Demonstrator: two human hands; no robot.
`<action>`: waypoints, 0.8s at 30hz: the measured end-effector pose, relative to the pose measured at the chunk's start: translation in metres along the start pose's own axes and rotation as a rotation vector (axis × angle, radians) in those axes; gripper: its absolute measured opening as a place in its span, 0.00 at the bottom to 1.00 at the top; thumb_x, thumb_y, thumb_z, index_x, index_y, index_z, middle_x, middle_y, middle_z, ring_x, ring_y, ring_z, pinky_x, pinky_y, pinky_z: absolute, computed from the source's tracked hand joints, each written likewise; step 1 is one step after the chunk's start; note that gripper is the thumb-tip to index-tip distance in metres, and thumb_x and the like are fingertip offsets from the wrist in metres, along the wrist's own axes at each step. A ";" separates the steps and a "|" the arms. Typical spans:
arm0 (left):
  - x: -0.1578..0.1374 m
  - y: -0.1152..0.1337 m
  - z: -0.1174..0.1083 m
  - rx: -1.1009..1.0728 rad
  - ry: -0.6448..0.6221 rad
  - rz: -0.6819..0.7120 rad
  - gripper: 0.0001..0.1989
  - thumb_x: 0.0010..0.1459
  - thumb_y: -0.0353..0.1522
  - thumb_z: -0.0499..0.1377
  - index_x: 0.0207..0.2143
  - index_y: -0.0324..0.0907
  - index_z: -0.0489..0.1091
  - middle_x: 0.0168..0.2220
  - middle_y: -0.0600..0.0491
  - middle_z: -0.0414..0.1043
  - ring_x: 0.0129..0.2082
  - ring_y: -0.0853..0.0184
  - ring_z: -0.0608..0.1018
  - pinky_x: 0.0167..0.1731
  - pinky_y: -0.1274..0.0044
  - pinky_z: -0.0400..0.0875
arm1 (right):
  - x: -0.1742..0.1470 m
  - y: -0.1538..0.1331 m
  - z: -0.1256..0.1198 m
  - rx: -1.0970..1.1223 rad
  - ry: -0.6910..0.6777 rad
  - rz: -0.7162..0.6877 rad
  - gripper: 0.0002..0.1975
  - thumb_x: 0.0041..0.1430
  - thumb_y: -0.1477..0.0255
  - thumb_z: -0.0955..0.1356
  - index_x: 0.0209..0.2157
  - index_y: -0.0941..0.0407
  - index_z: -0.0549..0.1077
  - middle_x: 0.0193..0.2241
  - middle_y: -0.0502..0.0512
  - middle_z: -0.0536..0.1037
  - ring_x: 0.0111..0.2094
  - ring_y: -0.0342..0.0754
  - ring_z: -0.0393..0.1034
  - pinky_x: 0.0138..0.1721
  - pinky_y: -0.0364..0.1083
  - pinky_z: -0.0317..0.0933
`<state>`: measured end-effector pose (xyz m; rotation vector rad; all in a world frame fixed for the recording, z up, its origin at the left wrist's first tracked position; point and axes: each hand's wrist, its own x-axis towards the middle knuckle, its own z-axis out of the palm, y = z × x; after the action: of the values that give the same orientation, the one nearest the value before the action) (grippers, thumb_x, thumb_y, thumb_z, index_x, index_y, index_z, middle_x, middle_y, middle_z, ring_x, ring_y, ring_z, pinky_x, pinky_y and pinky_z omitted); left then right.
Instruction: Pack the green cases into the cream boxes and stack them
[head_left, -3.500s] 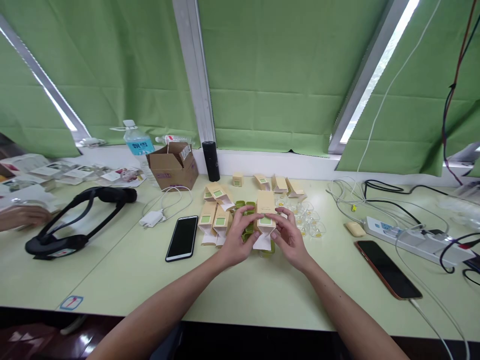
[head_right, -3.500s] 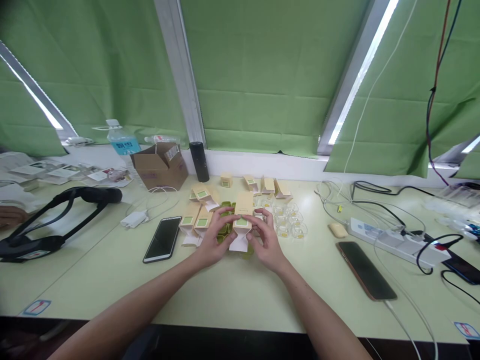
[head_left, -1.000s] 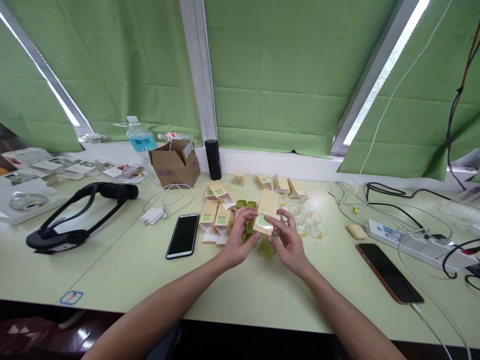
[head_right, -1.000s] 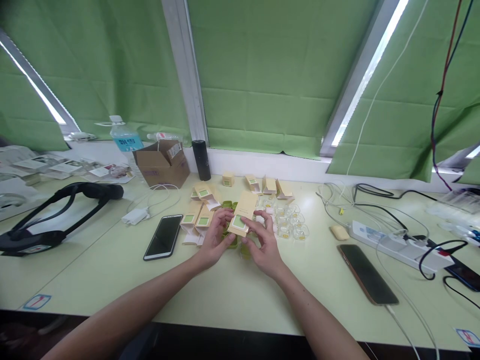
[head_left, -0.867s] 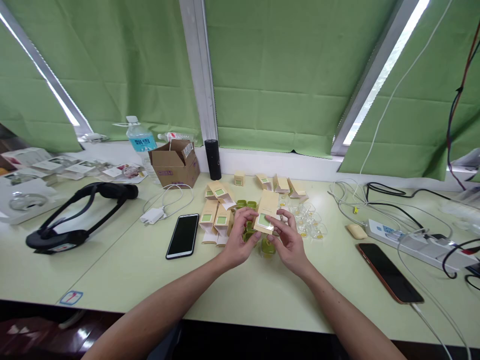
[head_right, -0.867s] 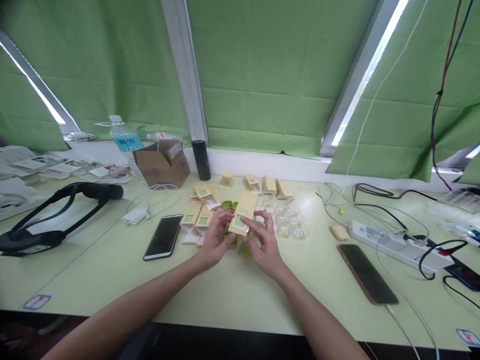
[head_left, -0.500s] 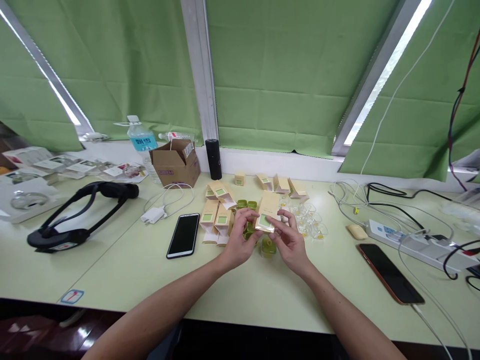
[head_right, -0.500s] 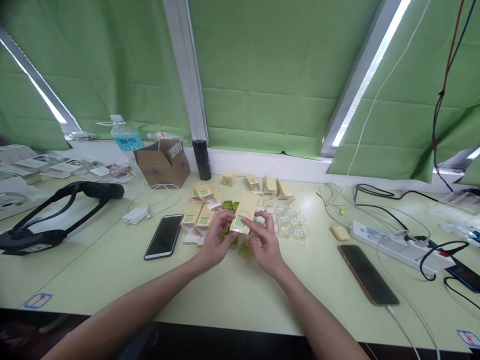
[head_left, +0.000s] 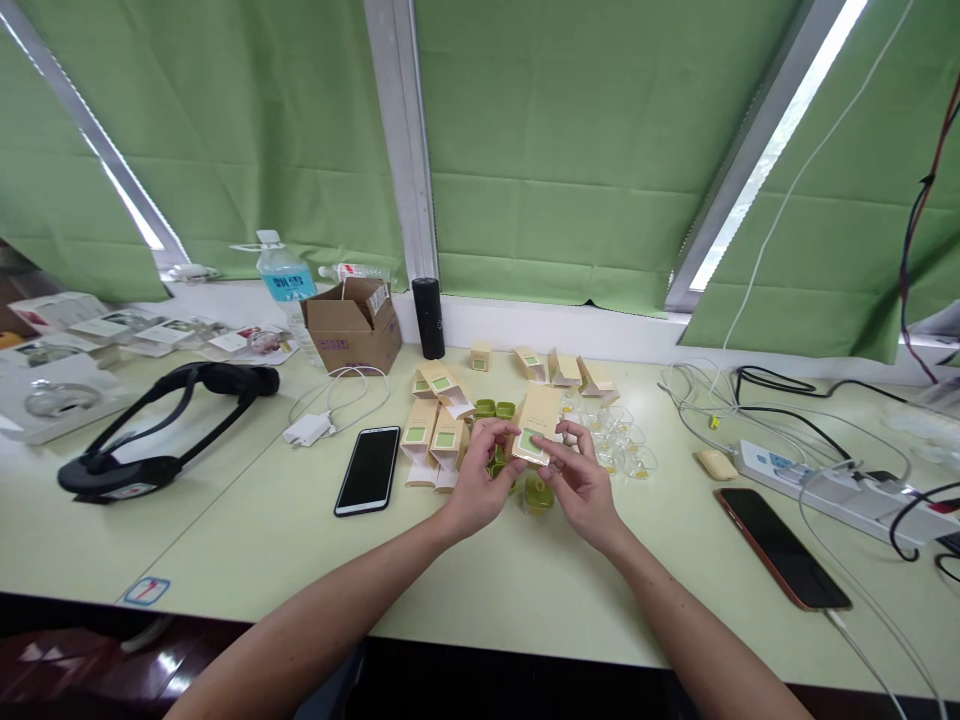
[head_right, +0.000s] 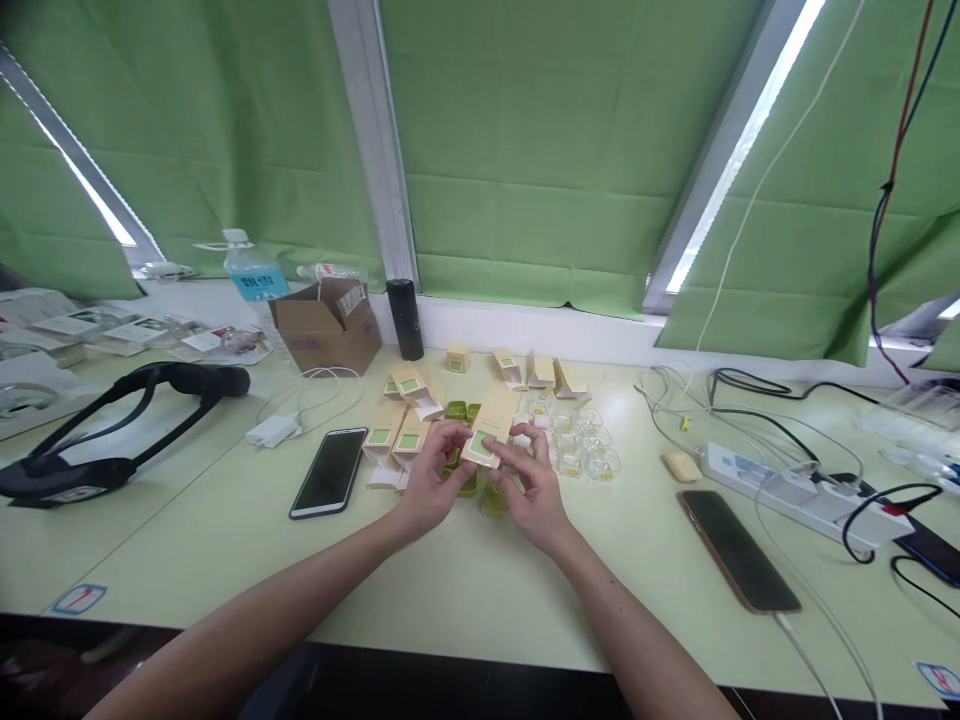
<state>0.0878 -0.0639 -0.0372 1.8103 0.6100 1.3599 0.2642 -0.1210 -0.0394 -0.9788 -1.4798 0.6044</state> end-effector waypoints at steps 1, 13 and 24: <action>0.000 0.000 0.000 -0.003 0.001 -0.003 0.14 0.65 0.38 0.61 0.51 0.47 0.67 0.46 0.48 0.62 0.43 0.63 0.70 0.43 0.72 0.68 | 0.000 0.000 0.000 -0.010 -0.001 -0.002 0.17 0.66 0.66 0.70 0.55 0.45 0.78 0.53 0.59 0.62 0.42 0.47 0.68 0.41 0.50 0.73; -0.002 0.000 0.001 0.048 0.007 0.033 0.12 0.65 0.36 0.60 0.50 0.45 0.66 0.44 0.50 0.62 0.39 0.65 0.68 0.40 0.73 0.66 | 0.002 -0.001 0.001 -0.099 0.008 -0.067 0.17 0.65 0.68 0.70 0.54 0.47 0.79 0.46 0.60 0.68 0.49 0.53 0.66 0.40 0.50 0.72; -0.003 0.003 0.002 0.114 0.007 0.091 0.11 0.66 0.36 0.58 0.49 0.46 0.63 0.44 0.50 0.61 0.40 0.64 0.68 0.41 0.72 0.68 | 0.000 -0.001 0.003 -0.141 0.023 -0.104 0.16 0.68 0.68 0.67 0.55 0.46 0.78 0.50 0.59 0.63 0.48 0.50 0.69 0.46 0.52 0.74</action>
<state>0.0885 -0.0680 -0.0368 1.9463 0.6268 1.4168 0.2609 -0.1212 -0.0396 -1.0064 -1.5591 0.4171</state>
